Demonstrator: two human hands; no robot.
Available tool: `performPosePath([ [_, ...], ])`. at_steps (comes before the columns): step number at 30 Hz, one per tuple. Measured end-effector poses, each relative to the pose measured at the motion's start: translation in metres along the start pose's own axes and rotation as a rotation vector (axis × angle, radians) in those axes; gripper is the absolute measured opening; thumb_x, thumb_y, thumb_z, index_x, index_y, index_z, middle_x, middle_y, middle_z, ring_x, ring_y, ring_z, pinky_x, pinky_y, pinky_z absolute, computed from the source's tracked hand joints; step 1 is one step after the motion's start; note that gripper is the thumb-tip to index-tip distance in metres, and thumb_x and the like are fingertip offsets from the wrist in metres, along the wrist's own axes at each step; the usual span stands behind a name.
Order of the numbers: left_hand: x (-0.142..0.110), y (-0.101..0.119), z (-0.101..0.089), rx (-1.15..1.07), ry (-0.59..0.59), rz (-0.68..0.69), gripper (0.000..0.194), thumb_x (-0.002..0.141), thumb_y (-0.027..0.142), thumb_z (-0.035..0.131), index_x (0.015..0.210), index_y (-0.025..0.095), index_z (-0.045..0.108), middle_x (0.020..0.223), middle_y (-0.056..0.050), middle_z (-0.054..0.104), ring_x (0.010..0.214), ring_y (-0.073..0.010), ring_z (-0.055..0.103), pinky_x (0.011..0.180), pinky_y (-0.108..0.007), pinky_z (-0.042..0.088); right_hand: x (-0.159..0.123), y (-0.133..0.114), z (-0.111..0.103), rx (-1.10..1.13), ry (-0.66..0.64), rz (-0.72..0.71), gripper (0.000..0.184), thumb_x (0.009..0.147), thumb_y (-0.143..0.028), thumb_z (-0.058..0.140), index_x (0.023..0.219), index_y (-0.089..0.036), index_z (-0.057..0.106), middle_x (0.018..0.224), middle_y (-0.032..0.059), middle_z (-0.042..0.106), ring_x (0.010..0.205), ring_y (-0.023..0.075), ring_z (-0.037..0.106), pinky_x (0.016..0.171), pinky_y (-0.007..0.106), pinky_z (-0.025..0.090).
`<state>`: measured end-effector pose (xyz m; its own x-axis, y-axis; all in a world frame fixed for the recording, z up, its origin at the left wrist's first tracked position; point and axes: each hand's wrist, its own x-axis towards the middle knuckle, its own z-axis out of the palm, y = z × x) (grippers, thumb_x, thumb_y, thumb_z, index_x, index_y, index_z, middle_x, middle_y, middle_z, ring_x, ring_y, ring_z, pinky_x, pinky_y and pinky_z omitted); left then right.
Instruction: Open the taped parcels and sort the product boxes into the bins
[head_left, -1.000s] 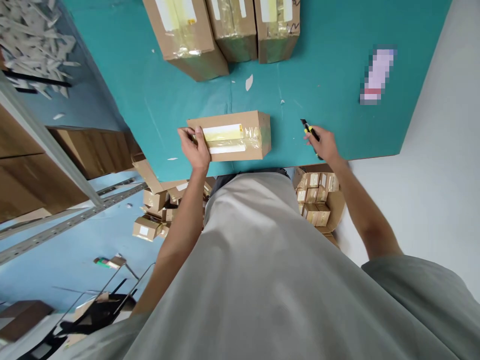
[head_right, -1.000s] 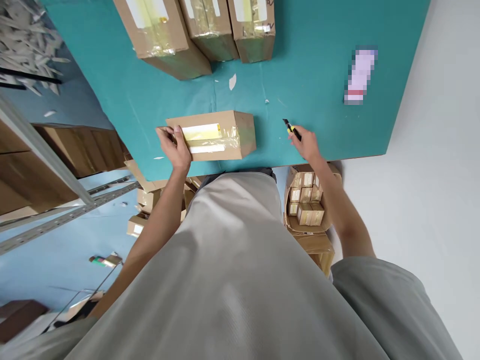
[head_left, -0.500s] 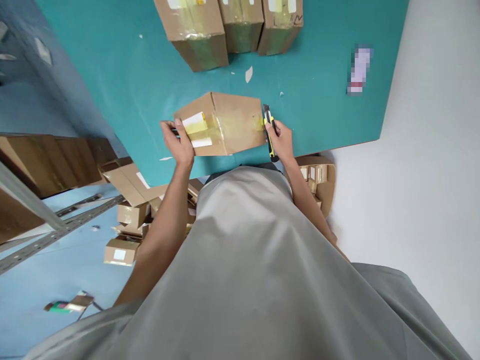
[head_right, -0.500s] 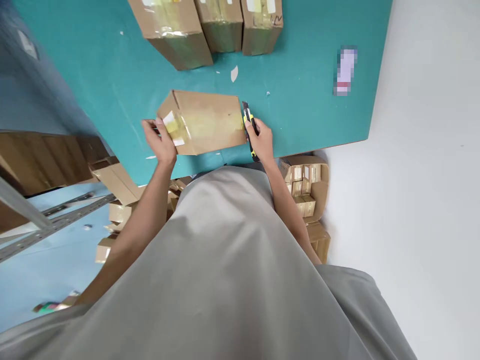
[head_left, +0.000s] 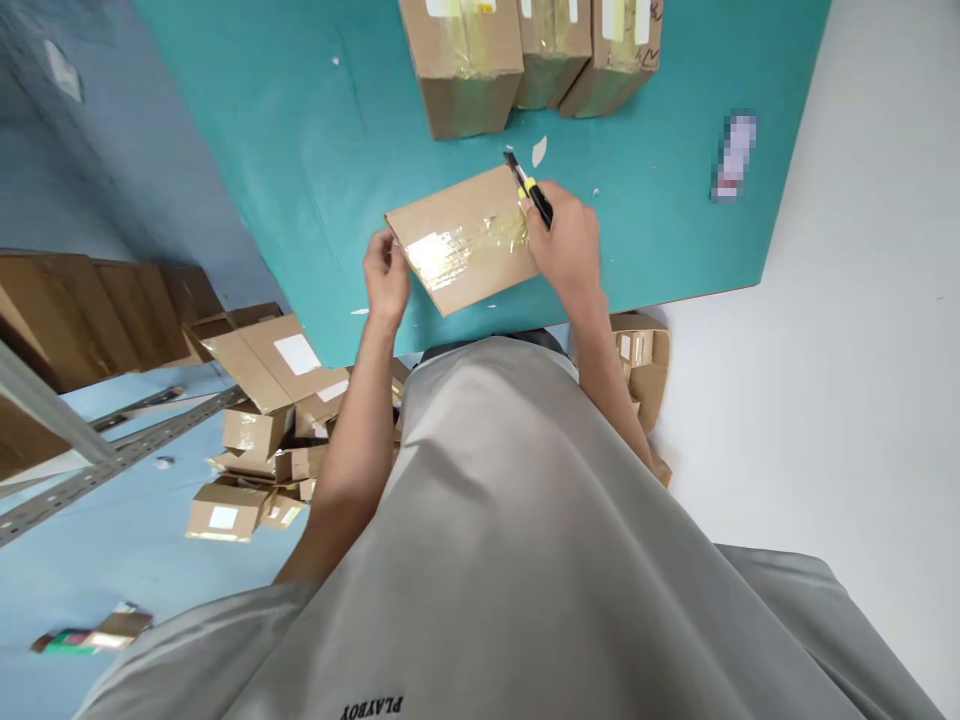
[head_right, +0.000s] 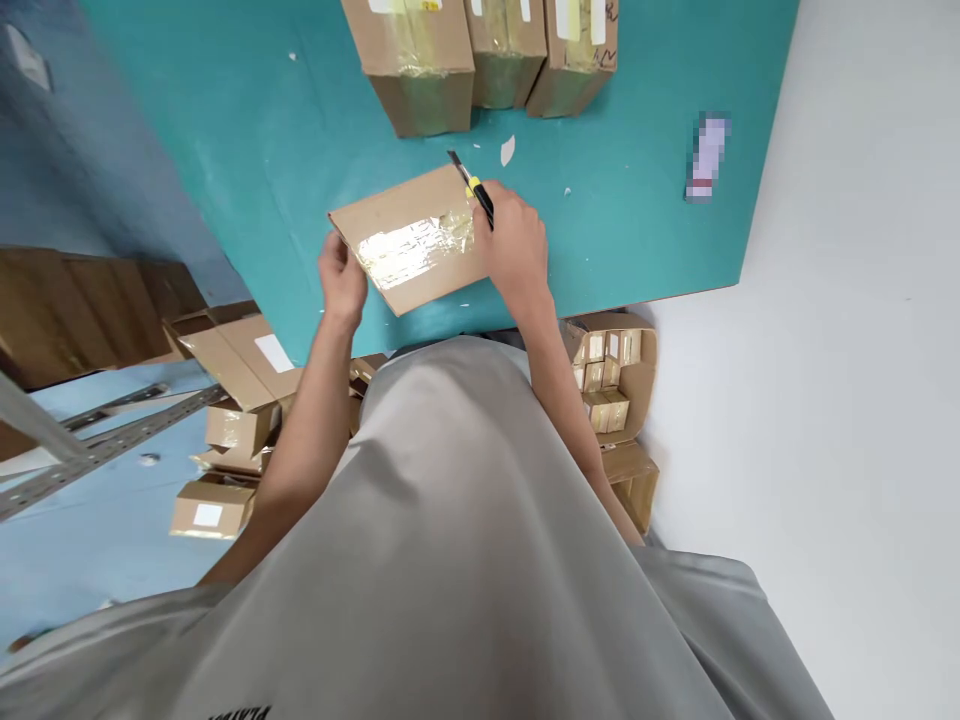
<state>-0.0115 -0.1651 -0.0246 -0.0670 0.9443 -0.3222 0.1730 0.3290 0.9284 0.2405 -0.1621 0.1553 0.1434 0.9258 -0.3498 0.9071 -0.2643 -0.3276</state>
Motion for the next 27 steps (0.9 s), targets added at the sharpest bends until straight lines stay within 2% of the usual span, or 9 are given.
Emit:
performPosePath([
  [3,0.005,0.04,-0.016,-0.028,-0.063,0.054,0.066,0.096,0.091,0.061,0.118,0.029,0.071,0.122,-0.009,0.076,0.126,-0.0296,0.07,0.099,-0.047,0.065,0.016,-0.006,-0.01,-0.049,0.009,0.021,0.038,0.12,-0.035,0.034,0.128,-0.026,0.07,0.127,0.0147,0.077,0.123,0.0398,0.071,0.099,0.05,0.056],
  [6,0.009,0.073,-0.021,-0.022,-0.189,0.123,0.063,0.096,0.084,0.068,0.122,0.027,0.071,0.121,-0.007,0.077,0.127,-0.0289,0.07,0.103,-0.049,0.063,0.024,-0.016,-0.022,-0.047,0.041,0.04,0.046,0.121,-0.039,0.025,0.134,-0.028,0.068,0.126,0.0148,0.077,0.123,0.0411,0.072,0.097,0.05,0.056],
  [9,0.011,0.087,-0.023,-0.005,-0.273,0.113,0.049,0.092,0.067,0.084,0.113,0.025,0.072,0.111,-0.008,0.077,0.124,-0.0315,0.073,0.102,-0.048,0.065,0.015,-0.027,-0.033,0.02,0.075,0.018,0.047,0.122,-0.041,0.021,0.14,-0.029,0.063,0.121,0.0121,0.079,0.116,0.036,0.075,0.095,0.044,0.056],
  [12,0.012,0.086,-0.029,0.017,-0.309,0.11,0.039,0.09,0.054,0.089,0.107,0.023,0.073,0.107,-0.009,0.078,0.119,-0.0316,0.076,0.1,-0.048,0.067,-0.011,-0.037,-0.034,0.061,0.07,-0.003,0.046,0.123,-0.043,0.024,0.144,-0.023,0.06,0.116,0.0128,0.08,0.107,0.0322,0.076,0.093,0.041,0.054],
  [15,0.015,0.08,-0.035,0.015,-0.332,0.105,0.035,0.089,0.049,0.09,0.106,0.022,0.075,0.105,-0.009,0.078,0.115,-0.0301,0.078,0.1,-0.047,0.068,-0.044,-0.047,-0.017,0.064,0.0,0.014,0.047,0.122,-0.043,0.028,0.147,-0.019,0.061,0.115,0.0139,0.081,0.102,0.0322,0.076,0.089,0.041,0.053],
  [19,0.025,0.074,-0.037,-0.071,-0.385,0.055,0.037,0.083,0.044,0.096,0.105,0.023,0.076,0.101,-0.008,0.079,0.112,-0.03,0.078,0.099,-0.048,0.069,-0.076,-0.064,0.023,0.096,-0.105,-0.045,0.05,0.12,-0.048,0.031,0.154,-0.026,0.062,0.12,0.0129,0.082,0.111,0.0359,0.076,0.091,0.043,0.056],
  [23,0.036,0.07,-0.035,-0.077,-0.41,0.053,0.033,0.084,0.041,0.096,0.102,0.022,0.076,0.096,-0.006,0.078,0.109,-0.0304,0.079,0.097,-0.049,0.07,-0.084,-0.075,0.056,0.093,-0.184,-0.112,0.06,0.119,-0.054,0.033,0.168,-0.026,0.052,0.133,0.0162,0.079,0.119,0.0389,0.074,0.098,0.048,0.058],
  [27,0.039,0.068,-0.033,-0.041,-0.43,0.086,0.032,0.085,0.043,0.095,0.098,0.021,0.075,0.097,-0.006,0.079,0.108,-0.0303,0.08,0.094,-0.047,0.071,-0.085,-0.079,0.066,0.046,-0.202,-0.133,0.068,0.116,-0.062,0.041,0.175,-0.028,0.043,0.14,0.0174,0.076,0.126,0.0408,0.072,0.102,0.05,0.059],
])
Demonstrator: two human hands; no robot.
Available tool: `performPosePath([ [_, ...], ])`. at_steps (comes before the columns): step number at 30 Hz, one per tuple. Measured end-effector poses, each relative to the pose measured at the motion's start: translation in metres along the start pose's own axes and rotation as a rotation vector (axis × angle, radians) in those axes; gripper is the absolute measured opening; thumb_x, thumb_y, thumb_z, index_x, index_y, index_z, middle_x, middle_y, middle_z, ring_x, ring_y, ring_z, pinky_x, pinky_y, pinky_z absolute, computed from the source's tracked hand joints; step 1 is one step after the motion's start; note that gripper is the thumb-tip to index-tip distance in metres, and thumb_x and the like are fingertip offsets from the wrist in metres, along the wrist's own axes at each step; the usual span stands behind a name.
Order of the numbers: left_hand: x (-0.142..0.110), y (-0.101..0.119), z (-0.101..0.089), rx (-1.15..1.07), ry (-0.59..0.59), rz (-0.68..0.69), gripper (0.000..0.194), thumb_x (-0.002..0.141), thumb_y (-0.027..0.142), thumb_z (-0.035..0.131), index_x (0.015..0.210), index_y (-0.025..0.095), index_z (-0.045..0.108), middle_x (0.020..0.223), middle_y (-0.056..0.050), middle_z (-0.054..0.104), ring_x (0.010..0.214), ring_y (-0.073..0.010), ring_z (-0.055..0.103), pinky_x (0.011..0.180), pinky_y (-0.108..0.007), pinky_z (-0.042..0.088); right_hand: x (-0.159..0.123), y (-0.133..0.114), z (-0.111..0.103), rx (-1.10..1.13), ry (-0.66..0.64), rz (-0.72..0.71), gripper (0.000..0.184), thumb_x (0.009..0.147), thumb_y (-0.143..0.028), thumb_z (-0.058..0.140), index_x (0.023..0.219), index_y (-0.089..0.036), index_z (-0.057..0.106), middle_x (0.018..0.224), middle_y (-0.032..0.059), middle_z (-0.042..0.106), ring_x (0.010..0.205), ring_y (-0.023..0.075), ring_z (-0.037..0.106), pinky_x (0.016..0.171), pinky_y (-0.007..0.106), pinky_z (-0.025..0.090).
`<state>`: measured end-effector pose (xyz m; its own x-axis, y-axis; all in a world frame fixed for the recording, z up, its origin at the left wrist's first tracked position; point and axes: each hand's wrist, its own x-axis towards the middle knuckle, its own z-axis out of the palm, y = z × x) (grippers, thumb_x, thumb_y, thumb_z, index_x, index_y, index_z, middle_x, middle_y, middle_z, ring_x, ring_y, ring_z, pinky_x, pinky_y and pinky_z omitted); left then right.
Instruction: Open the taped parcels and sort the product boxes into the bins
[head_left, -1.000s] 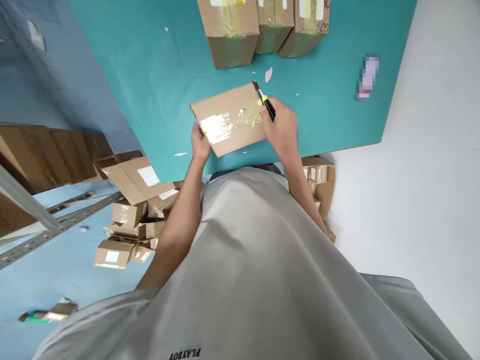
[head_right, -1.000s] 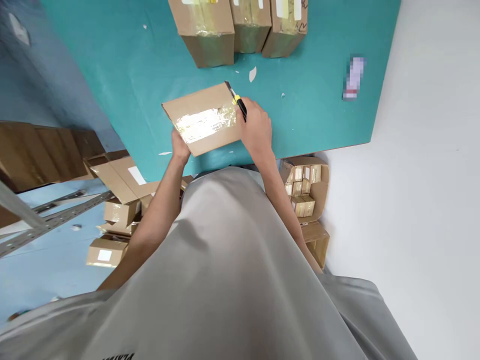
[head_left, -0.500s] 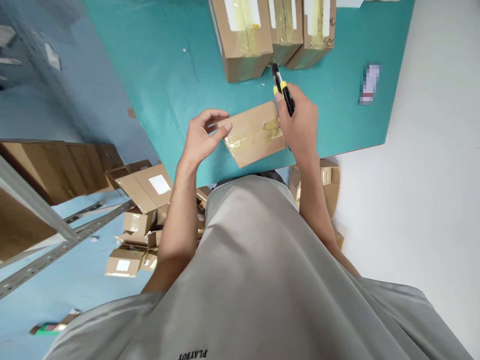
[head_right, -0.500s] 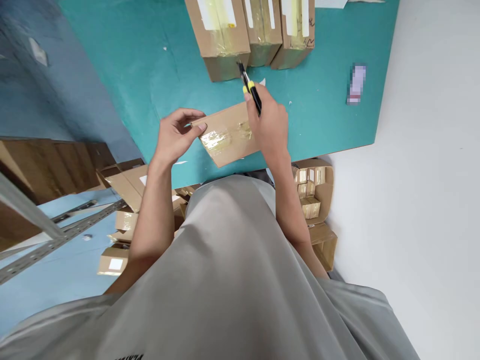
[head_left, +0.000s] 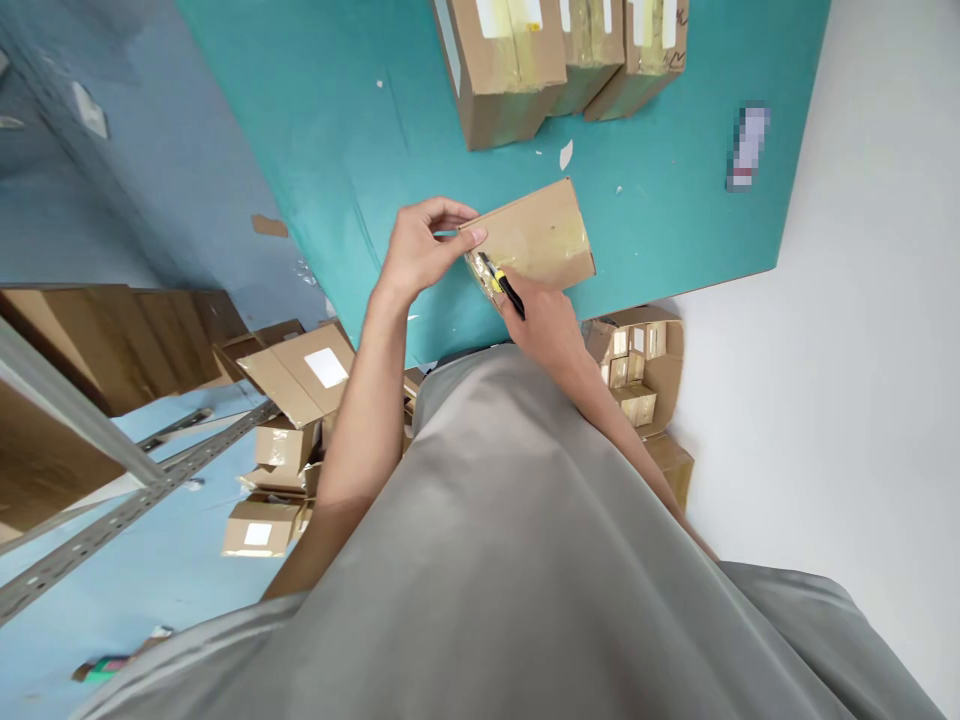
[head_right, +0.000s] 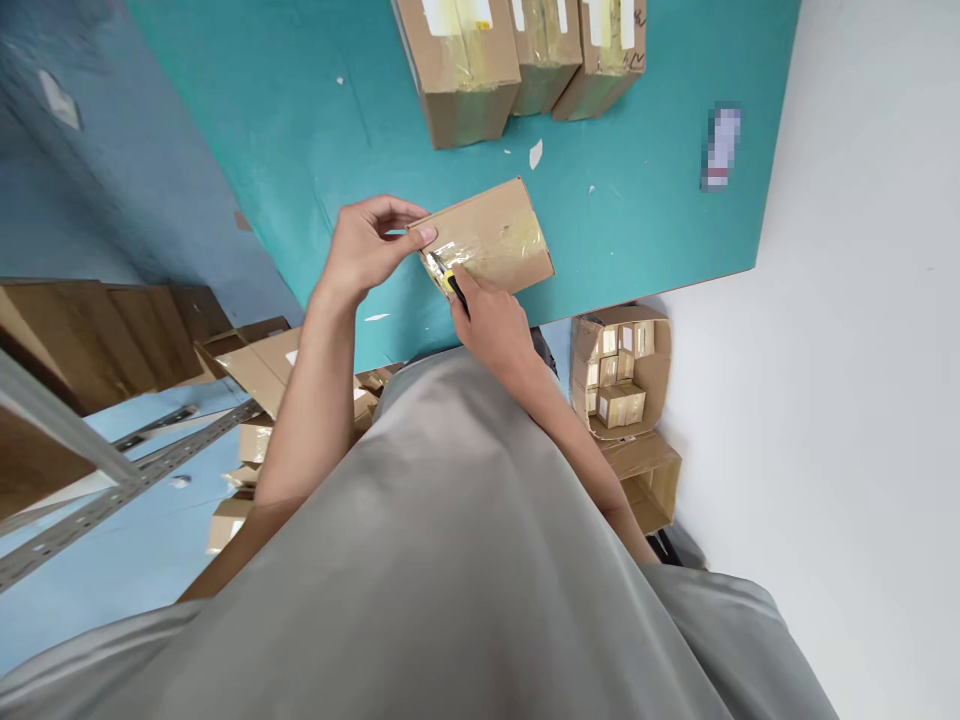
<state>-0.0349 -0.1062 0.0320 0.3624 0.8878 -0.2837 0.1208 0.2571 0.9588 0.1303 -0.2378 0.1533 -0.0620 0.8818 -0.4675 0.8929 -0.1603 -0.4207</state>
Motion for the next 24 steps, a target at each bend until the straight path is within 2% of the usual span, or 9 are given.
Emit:
performPosePath([
  [3,0.0,-0.001,0.001,-0.047,0.008,0.001,0.03,0.086,0.042,0.094,0.098,0.021,0.075,0.096,-0.006,0.079,0.109,-0.0319,0.079,0.094,-0.049,0.071,-0.002,-0.004,0.0,-0.021,0.024,0.008,0.065,0.117,-0.06,0.039,0.175,-0.031,0.042,0.139,0.0158,0.077,0.127,0.04,0.072,0.103,0.05,0.06],
  [7,0.0,-0.004,0.003,-0.103,0.023,-0.008,0.027,0.086,0.036,0.093,0.102,0.022,0.075,0.094,-0.005,0.078,0.114,-0.0337,0.079,0.097,-0.052,0.07,-0.003,-0.009,-0.001,-0.049,-0.009,0.098,0.057,0.12,-0.048,0.034,0.17,-0.029,0.051,0.136,0.0158,0.078,0.121,0.039,0.075,0.102,0.051,0.06],
  [11,0.0,-0.006,0.003,-0.111,0.028,0.0,0.031,0.084,0.037,0.096,0.102,0.022,0.075,0.095,-0.005,0.079,0.116,-0.0336,0.079,0.101,-0.055,0.069,-0.001,-0.011,-0.001,-0.042,-0.032,0.053,0.065,0.118,-0.06,0.04,0.173,-0.027,0.046,0.133,0.0177,0.079,0.121,0.0407,0.075,0.104,0.051,0.058],
  [13,0.0,-0.005,0.002,-0.075,0.0,0.016,0.036,0.083,0.042,0.097,0.102,0.021,0.076,0.099,-0.004,0.081,0.115,-0.0318,0.079,0.105,-0.057,0.067,0.001,-0.014,-0.003,-0.054,-0.058,0.062,0.068,0.118,-0.061,0.039,0.174,-0.024,0.045,0.133,0.0194,0.078,0.122,0.0413,0.074,0.105,0.052,0.057],
  [17,-0.004,-0.002,0.0,0.013,-0.055,0.073,0.047,0.083,0.058,0.095,0.108,0.022,0.077,0.111,-0.004,0.083,0.114,-0.0267,0.078,0.113,-0.055,0.064,0.006,-0.031,-0.015,-0.091,-0.11,0.137,0.064,0.12,-0.049,0.033,0.173,-0.016,0.046,0.133,0.0215,0.078,0.124,0.0401,0.074,0.106,0.052,0.056],
  [20,-0.006,-0.002,0.001,0.047,-0.039,0.072,0.056,0.08,0.071,0.093,0.109,0.025,0.077,0.112,-0.003,0.082,0.111,-0.0237,0.076,0.113,-0.053,0.065,0.0,-0.043,-0.024,-0.127,-0.155,0.191,0.059,0.119,-0.04,0.035,0.172,-0.015,0.047,0.135,0.0221,0.077,0.125,0.0393,0.073,0.105,0.051,0.056],
  [24,-0.008,-0.008,0.006,0.082,0.023,0.102,0.068,0.08,0.08,0.089,0.114,0.022,0.075,0.117,-0.003,0.081,0.111,-0.0214,0.074,0.119,-0.06,0.061,-0.02,-0.044,-0.029,-0.194,-0.259,0.22,0.055,0.118,-0.03,0.037,0.169,-0.015,0.05,0.133,0.0233,0.078,0.122,0.0385,0.074,0.103,0.049,0.057],
])
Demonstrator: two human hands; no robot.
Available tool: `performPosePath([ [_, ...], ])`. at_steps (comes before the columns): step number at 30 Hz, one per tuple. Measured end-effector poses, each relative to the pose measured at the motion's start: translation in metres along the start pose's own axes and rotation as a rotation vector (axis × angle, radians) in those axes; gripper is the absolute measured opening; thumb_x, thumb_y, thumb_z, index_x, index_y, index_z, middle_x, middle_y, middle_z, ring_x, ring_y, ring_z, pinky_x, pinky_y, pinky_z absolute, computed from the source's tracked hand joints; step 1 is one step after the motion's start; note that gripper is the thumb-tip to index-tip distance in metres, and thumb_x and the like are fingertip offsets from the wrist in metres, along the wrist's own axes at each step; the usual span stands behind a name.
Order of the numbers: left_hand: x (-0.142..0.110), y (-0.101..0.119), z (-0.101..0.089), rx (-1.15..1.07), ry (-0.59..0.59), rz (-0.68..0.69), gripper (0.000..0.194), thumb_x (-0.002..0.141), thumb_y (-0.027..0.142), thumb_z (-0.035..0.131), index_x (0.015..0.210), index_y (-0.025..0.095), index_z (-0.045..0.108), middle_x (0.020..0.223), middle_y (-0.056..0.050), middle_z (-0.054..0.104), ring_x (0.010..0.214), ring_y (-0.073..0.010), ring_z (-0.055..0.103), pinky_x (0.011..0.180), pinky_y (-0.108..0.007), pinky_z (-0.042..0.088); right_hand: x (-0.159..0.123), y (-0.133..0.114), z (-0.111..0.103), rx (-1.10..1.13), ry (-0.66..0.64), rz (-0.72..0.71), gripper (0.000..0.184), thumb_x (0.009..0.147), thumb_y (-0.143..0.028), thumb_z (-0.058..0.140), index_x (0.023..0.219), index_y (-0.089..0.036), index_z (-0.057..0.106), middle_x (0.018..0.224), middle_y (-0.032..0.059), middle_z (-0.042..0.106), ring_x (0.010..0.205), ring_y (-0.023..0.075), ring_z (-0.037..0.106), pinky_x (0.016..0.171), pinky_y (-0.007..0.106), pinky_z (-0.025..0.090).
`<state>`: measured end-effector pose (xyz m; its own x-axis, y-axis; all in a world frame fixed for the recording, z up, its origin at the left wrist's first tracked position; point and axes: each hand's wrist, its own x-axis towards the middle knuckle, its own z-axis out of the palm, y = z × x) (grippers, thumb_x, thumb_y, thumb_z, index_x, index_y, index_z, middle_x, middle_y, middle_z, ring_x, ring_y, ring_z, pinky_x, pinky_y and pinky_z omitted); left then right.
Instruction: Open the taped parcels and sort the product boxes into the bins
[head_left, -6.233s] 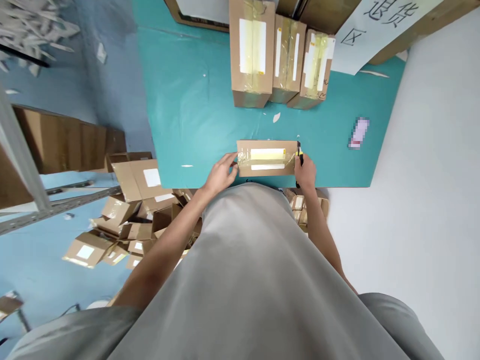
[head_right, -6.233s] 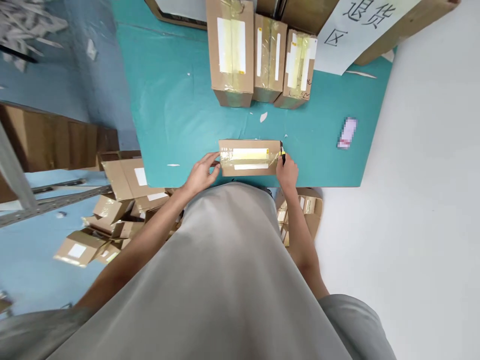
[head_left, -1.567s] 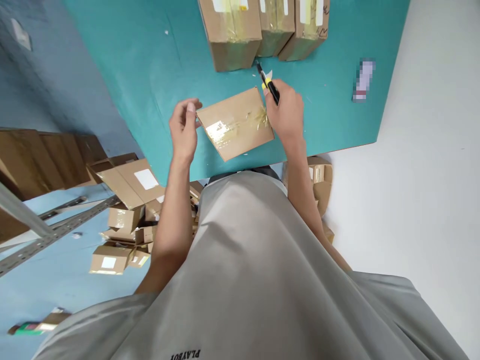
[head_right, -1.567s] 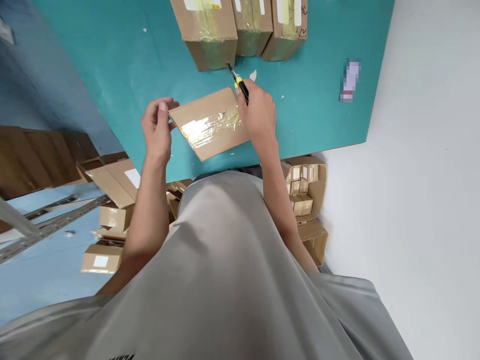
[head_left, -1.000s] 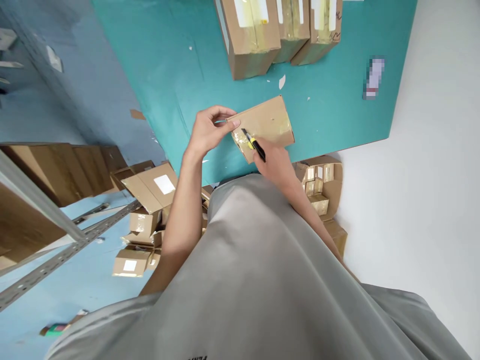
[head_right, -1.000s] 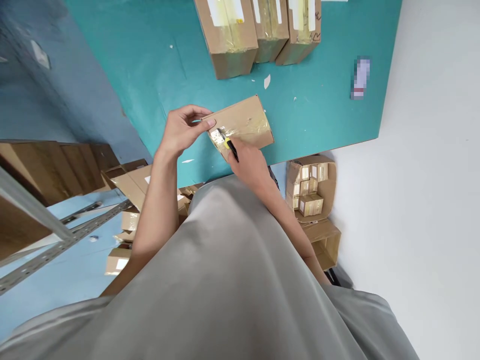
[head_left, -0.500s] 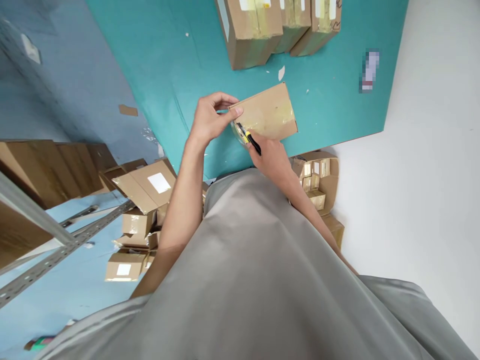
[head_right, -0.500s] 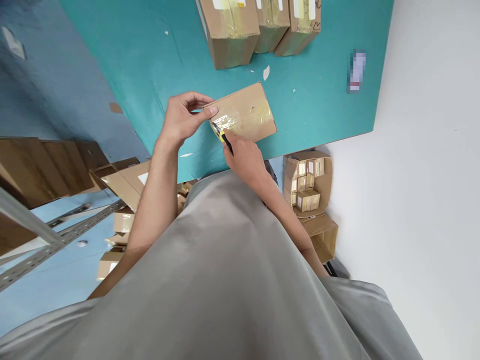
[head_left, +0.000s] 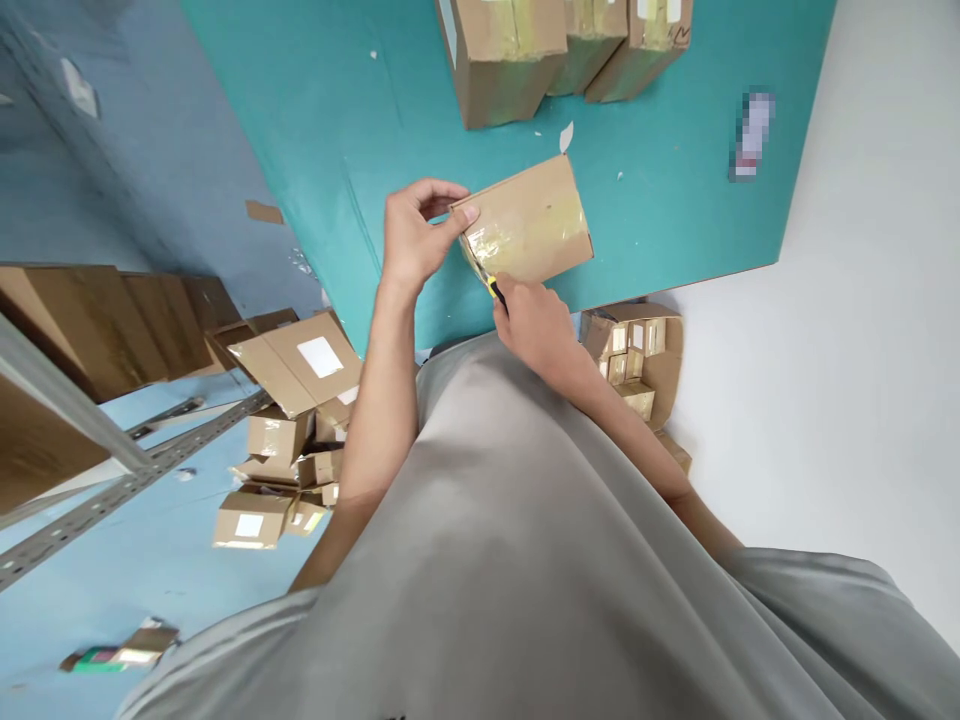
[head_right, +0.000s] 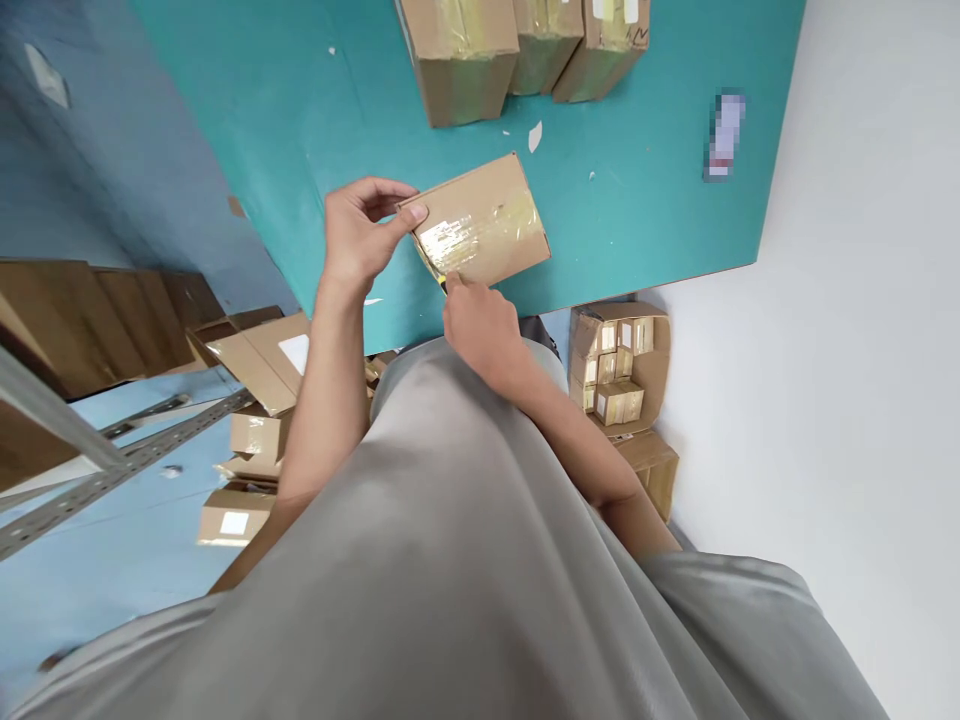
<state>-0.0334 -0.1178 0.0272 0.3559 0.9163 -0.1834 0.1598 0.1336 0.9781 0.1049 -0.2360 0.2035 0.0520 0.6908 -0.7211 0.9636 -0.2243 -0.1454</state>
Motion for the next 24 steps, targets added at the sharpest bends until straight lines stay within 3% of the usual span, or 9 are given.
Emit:
performPosePath([
  [3,-0.002,-0.006,0.003,0.015,0.02,-0.02,0.071,0.082,0.082,0.086,0.117,0.022,0.072,0.119,-0.003,0.081,0.116,-0.0212,0.071,0.124,-0.065,0.055,-0.012,0.009,0.005,-0.062,-0.072,-0.006,0.057,0.117,-0.023,0.036,0.172,-0.012,0.045,0.128,0.0241,0.08,0.119,0.0368,0.076,0.101,0.046,0.058],
  [6,-0.006,-0.009,0.006,0.006,0.055,-0.04,0.076,0.08,0.087,0.085,0.117,0.022,0.074,0.119,-0.005,0.08,0.122,-0.0251,0.071,0.124,-0.062,0.055,-0.021,0.019,0.001,-0.093,-0.097,-0.058,0.059,0.117,-0.022,0.036,0.175,-0.012,0.039,0.13,0.0242,0.08,0.12,0.0359,0.077,0.102,0.045,0.059],
  [11,-0.026,0.006,0.018,0.095,0.283,-0.023,0.075,0.085,0.083,0.082,0.129,0.022,0.071,0.136,-0.009,0.078,0.134,-0.0308,0.07,0.124,-0.057,0.055,-0.036,0.053,-0.025,-0.063,-0.093,-0.146,0.065,0.119,-0.029,0.037,0.183,-0.021,0.025,0.137,0.0208,0.078,0.119,0.0341,0.077,0.104,0.044,0.057],
  [14,-0.035,0.031,0.041,0.224,0.393,-0.033,0.06,0.095,0.067,0.08,0.138,0.027,0.07,0.155,-0.01,0.068,0.158,-0.0367,0.053,0.136,-0.059,0.04,-0.035,0.092,-0.037,-0.023,-0.005,-0.128,0.066,0.119,-0.031,0.036,0.184,-0.024,0.024,0.139,0.0188,0.078,0.118,0.0349,0.077,0.103,0.045,0.056],
  [17,-0.031,0.057,0.077,0.35,0.374,-0.006,0.05,0.099,0.059,0.077,0.14,0.032,0.071,0.166,-0.009,0.06,0.173,-0.0376,0.031,0.144,-0.062,0.018,-0.019,0.136,-0.038,0.051,0.15,-0.099,0.064,0.118,-0.033,0.036,0.181,-0.021,0.033,0.141,0.02,0.077,0.119,0.0367,0.077,0.103,0.048,0.057],
  [21,-0.013,0.077,0.119,0.473,0.344,-0.003,0.056,0.095,0.064,0.079,0.142,0.033,0.073,0.175,-0.009,0.05,0.178,-0.0393,0.01,0.143,-0.069,0.0,0.014,0.179,-0.031,0.168,0.274,-0.142,0.06,0.118,-0.033,0.034,0.173,-0.016,0.047,0.143,0.0207,0.077,0.122,0.037,0.076,0.104,0.049,0.058],
  [24,-0.006,0.08,0.133,0.55,0.388,-0.048,0.063,0.093,0.07,0.078,0.144,0.034,0.073,0.174,-0.01,0.053,0.178,-0.0404,0.012,0.142,-0.07,-0.005,0.033,0.196,-0.029,0.199,0.234,-0.186,0.059,0.118,-0.035,0.035,0.171,-0.015,0.05,0.141,0.0198,0.079,0.121,0.0366,0.077,0.105,0.047,0.059],
])
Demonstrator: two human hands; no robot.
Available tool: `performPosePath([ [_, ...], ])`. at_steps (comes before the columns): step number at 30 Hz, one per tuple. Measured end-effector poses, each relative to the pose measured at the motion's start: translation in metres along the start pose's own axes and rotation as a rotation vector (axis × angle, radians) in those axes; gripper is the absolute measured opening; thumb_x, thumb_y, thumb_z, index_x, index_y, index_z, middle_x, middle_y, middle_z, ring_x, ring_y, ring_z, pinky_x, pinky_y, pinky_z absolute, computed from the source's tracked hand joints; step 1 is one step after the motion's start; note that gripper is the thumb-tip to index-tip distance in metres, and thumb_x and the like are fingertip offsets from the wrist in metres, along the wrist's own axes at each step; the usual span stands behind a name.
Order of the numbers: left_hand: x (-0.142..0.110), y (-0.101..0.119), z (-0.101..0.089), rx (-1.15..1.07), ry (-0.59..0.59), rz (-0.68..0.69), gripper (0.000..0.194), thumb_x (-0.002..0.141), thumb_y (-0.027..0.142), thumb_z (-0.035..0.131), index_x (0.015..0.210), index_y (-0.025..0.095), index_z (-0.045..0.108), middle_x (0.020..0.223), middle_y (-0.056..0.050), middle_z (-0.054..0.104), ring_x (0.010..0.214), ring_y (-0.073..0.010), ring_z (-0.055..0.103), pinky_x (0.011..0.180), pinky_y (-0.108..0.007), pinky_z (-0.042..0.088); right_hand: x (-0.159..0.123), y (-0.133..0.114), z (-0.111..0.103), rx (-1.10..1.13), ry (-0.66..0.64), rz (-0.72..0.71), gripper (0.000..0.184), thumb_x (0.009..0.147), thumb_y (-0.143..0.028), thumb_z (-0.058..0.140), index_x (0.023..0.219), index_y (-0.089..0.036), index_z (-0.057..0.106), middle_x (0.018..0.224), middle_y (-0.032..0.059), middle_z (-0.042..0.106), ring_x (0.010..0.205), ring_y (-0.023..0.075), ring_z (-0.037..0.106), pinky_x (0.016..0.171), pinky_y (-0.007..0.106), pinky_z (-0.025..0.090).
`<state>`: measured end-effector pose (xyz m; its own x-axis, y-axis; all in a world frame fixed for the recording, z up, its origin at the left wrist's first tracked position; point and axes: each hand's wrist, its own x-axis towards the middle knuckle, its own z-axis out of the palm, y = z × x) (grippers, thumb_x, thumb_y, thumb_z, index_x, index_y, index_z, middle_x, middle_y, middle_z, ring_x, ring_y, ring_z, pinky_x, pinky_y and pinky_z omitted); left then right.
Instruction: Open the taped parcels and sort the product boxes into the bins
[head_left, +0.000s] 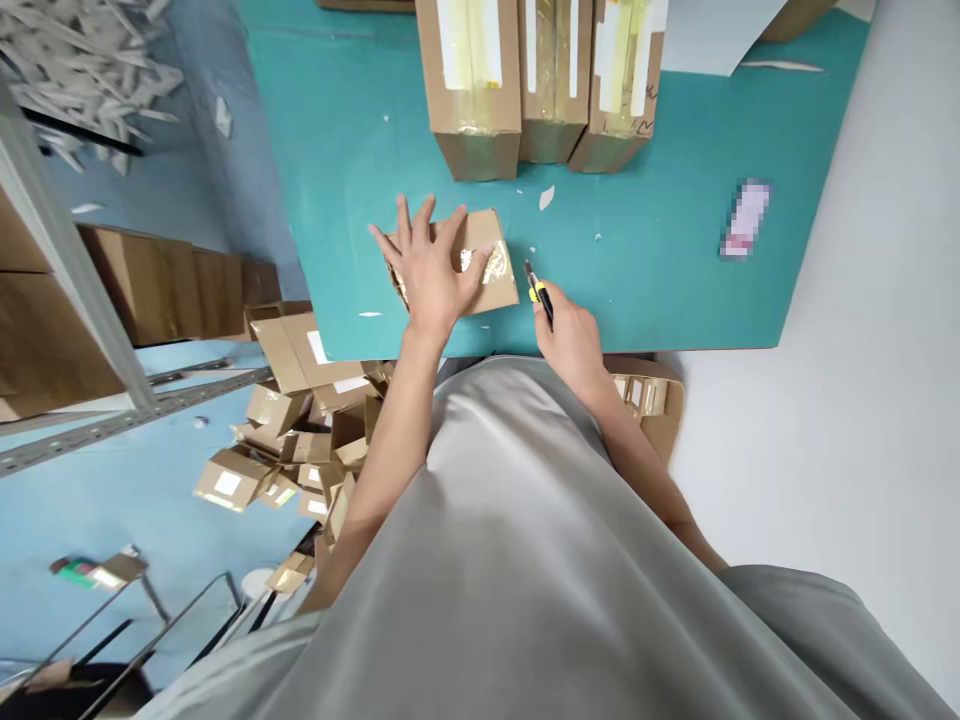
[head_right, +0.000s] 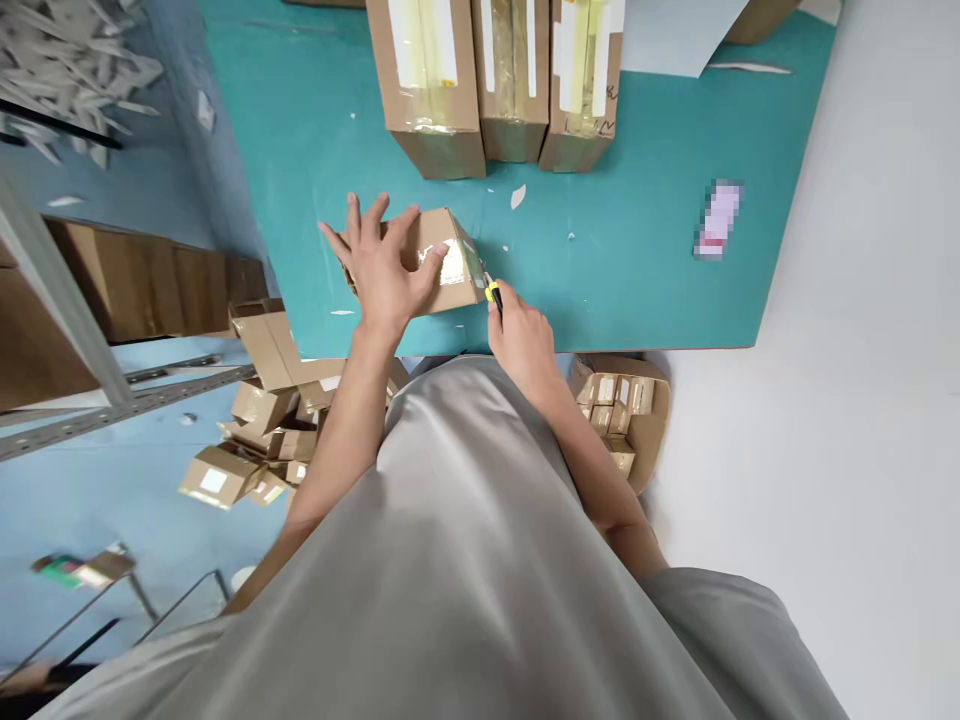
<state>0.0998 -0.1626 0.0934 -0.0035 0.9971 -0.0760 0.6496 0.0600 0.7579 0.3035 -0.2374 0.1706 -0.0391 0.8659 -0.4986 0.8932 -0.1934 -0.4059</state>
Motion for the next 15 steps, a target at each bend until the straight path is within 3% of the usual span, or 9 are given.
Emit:
performPosePath([
  [7,-0.013,0.015,0.014,0.148,0.061,-0.11,0.065,0.099,0.074,0.067,0.15,0.033,0.069,0.159,-0.013,0.063,0.166,-0.0394,0.04,0.142,-0.066,-0.004,0.029,0.013,-0.006,0.031,-0.062,-0.104,0.061,0.117,-0.036,0.037,0.174,-0.015,0.046,0.134,0.0179,0.082,0.119,0.0362,0.078,0.104,0.045,0.057],
  [12,-0.027,0.033,0.034,0.186,0.156,-0.239,0.063,0.102,0.069,0.065,0.153,0.031,0.067,0.159,-0.014,0.061,0.165,-0.0399,0.039,0.141,-0.067,-0.008,0.044,0.014,-0.02,-0.04,-0.103,-0.128,0.06,0.118,-0.031,0.038,0.176,-0.018,0.042,0.128,0.0165,0.083,0.116,0.0348,0.078,0.102,0.044,0.056],
  [15,-0.031,0.032,0.042,0.081,0.203,-0.251,0.061,0.101,0.066,0.07,0.151,0.032,0.067,0.159,-0.013,0.061,0.167,-0.0389,0.036,0.141,-0.065,-0.01,0.046,0.012,-0.027,-0.099,-0.133,-0.136,0.062,0.118,-0.03,0.037,0.178,-0.018,0.038,0.129,0.0172,0.082,0.117,0.0354,0.078,0.103,0.045,0.055],
])
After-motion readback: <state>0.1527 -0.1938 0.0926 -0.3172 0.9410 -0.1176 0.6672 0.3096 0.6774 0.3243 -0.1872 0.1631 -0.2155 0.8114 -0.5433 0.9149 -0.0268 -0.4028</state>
